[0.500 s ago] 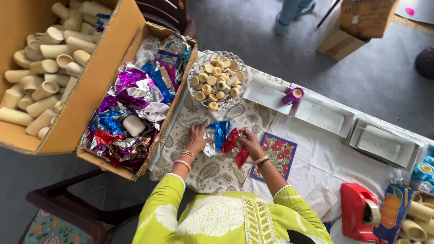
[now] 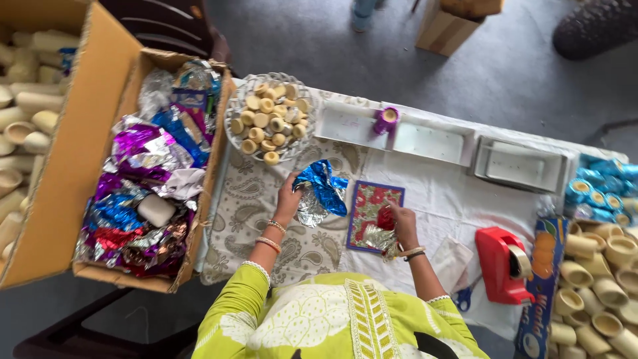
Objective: The person cuts a piece of blue metallic foil with scissors, then wraps a beige cone-shaped object with the foil. They secure the wrapped cone using a red tape dispenser and place the finished item on the table.
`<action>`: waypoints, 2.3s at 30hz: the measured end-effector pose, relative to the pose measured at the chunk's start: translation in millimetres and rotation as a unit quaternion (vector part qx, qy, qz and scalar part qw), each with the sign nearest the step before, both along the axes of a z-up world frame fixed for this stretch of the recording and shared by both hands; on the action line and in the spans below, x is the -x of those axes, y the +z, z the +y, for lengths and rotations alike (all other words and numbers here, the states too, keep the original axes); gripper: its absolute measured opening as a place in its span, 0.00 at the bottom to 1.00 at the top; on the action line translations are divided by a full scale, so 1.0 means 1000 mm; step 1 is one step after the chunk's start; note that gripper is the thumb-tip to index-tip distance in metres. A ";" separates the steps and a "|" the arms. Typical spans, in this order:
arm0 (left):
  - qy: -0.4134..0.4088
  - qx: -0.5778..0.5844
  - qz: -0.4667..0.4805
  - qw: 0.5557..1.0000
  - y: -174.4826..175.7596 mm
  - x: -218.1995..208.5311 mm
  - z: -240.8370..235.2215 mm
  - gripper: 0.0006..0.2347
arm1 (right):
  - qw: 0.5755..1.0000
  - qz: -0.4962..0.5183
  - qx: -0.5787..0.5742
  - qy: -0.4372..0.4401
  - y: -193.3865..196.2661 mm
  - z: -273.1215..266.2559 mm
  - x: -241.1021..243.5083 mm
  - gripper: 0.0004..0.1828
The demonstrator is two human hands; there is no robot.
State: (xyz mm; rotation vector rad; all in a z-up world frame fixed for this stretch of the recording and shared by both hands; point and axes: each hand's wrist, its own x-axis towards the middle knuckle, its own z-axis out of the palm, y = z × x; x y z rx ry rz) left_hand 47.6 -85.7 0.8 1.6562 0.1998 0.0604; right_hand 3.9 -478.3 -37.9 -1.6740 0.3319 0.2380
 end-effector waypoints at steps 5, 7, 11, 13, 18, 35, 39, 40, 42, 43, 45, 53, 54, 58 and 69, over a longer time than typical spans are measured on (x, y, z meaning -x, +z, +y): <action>-0.089 0.060 -0.027 0.994 0.003 -0.016 -0.073 0.20 | 0.943 -0.134 0.296 0.075 0.192 0.066 -0.003 0.27; -0.113 0.031 -0.015 0.993 0.017 -0.015 -0.097 0.19 | 0.930 -0.184 0.309 0.078 0.207 0.065 -0.006 0.33; -0.168 -0.056 0.089 0.980 0.056 -0.018 -0.123 0.14 | 0.961 -0.176 0.208 0.045 0.163 0.035 -0.005 0.14; -0.187 -0.062 0.113 0.974 0.061 -0.021 -0.127 0.13 | 0.969 -0.159 0.186 0.019 0.146 0.017 -0.006 0.07; -0.171 -0.042 0.057 0.983 0.010 -0.012 -0.120 0.06 | 0.985 -0.032 0.135 -0.099 0.095 -0.019 0.004 0.09; -0.150 -0.263 -0.129 0.944 0.006 0.035 -0.152 0.17 | 0.836 -0.100 0.491 0.223 0.131 0.045 0.004 0.30; -0.137 -0.161 0.041 0.977 -0.082 0.021 -0.126 0.10 | 0.835 -0.109 0.487 0.231 0.117 0.029 0.000 0.39; -0.137 -0.161 0.042 0.977 -0.083 0.021 -0.114 0.10 | 0.835 -0.109 0.487 0.232 0.119 0.027 0.000 0.39; -0.115 -0.105 0.134 0.979 -0.087 0.021 -0.090 0.09 | 0.857 -0.100 0.469 0.189 0.122 0.022 0.001 0.35; -0.114 -0.104 0.134 0.979 -0.092 0.026 -0.085 0.09 | 0.857 -0.100 0.469 0.190 0.130 0.022 0.003 0.35; -0.121 -0.054 0.181 0.975 -0.102 0.034 -0.073 0.09 | 0.879 -0.062 0.459 0.112 0.146 0.023 0.005 0.32; -0.154 0.238 0.299 0.911 -0.008 0.029 -0.106 0.27 | 0.938 0.005 0.336 0.087 0.137 0.009 0.011 0.35; -0.162 0.237 0.293 0.912 -0.003 0.026 -0.108 0.30 | 0.939 0.023 0.318 0.130 0.137 0.007 0.010 0.34; -0.190 0.239 0.263 0.915 -0.031 0.018 -0.103 0.28 | 0.941 -0.091 0.276 0.174 0.143 -0.009 0.004 0.32; -0.172 -0.070 0.090 0.979 -0.006 0.033 -0.110 0.21 | 0.960 -0.089 0.179 0.196 0.155 -0.052 -0.010 0.30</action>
